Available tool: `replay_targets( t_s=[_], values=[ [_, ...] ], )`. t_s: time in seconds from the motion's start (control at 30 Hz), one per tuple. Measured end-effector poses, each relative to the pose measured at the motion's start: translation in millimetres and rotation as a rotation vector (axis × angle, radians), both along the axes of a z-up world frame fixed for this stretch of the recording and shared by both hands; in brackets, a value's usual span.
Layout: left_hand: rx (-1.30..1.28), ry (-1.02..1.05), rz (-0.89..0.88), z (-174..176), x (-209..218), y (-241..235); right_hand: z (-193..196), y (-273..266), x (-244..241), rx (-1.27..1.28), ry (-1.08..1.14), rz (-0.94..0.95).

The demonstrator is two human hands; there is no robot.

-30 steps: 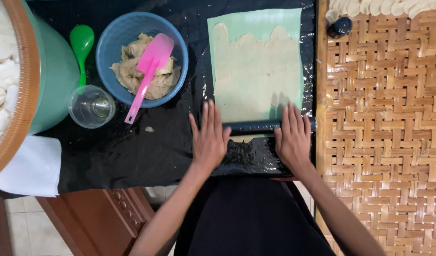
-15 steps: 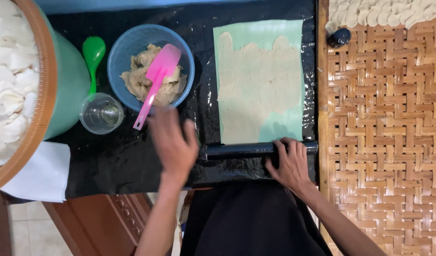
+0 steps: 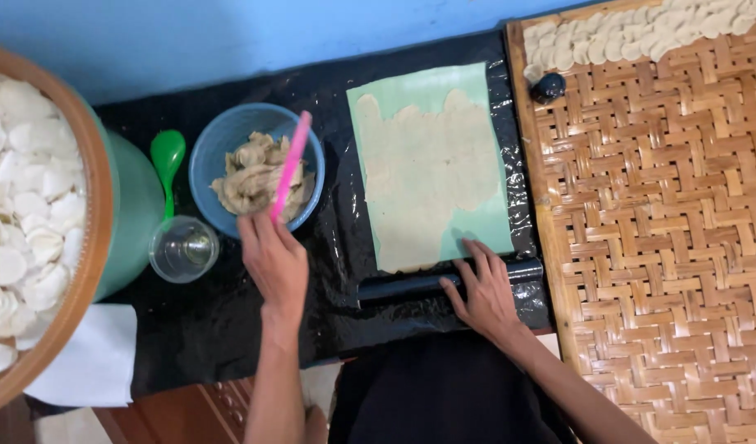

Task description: Flattening dough pieces on a green sheet using a small black roller and a pink spatula.

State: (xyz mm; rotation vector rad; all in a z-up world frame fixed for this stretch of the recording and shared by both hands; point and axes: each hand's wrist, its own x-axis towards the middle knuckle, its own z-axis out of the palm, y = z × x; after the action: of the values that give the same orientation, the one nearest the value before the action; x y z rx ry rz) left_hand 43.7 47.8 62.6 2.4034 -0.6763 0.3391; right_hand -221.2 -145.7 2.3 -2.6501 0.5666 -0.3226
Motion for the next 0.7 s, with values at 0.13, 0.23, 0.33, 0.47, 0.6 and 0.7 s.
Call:
replay_targets(
  t_s=[0.13, 0.23, 0.33, 0.47, 0.6, 0.7],
  values=[
    [-0.076, 0.106, -0.137, 0.1, -25.6, -18.5, 3.7, -15.7, 28.3, 0.013, -0.011, -0.04],
    [-0.018, 0.327, -0.235, -1.5, -39.4, -26.1, 6.1, -24.2, 44.8, -0.026, -0.026, -0.038],
    [0.092, 0.384, -0.366, -4.4, -40.4, -30.6, 5.0, -26.6, 50.1, -0.079, -0.046, -0.049],
    [0.244, 0.305, -0.506, -37.7, -33.3, -20.2, 3.5, -22.3, 48.5, 0.03, -0.032, -0.159],
    [0.296, 0.327, -0.59, -43.1, -29.1, -21.2, -2.7, -18.5, 43.5, 0.1, -0.026, -0.212],
    [0.265, 0.346, -0.598, -31.0, -28.7, -28.3, -16.0, -21.5, 37.1, 0.027, 0.021, -0.167]
  ],
)
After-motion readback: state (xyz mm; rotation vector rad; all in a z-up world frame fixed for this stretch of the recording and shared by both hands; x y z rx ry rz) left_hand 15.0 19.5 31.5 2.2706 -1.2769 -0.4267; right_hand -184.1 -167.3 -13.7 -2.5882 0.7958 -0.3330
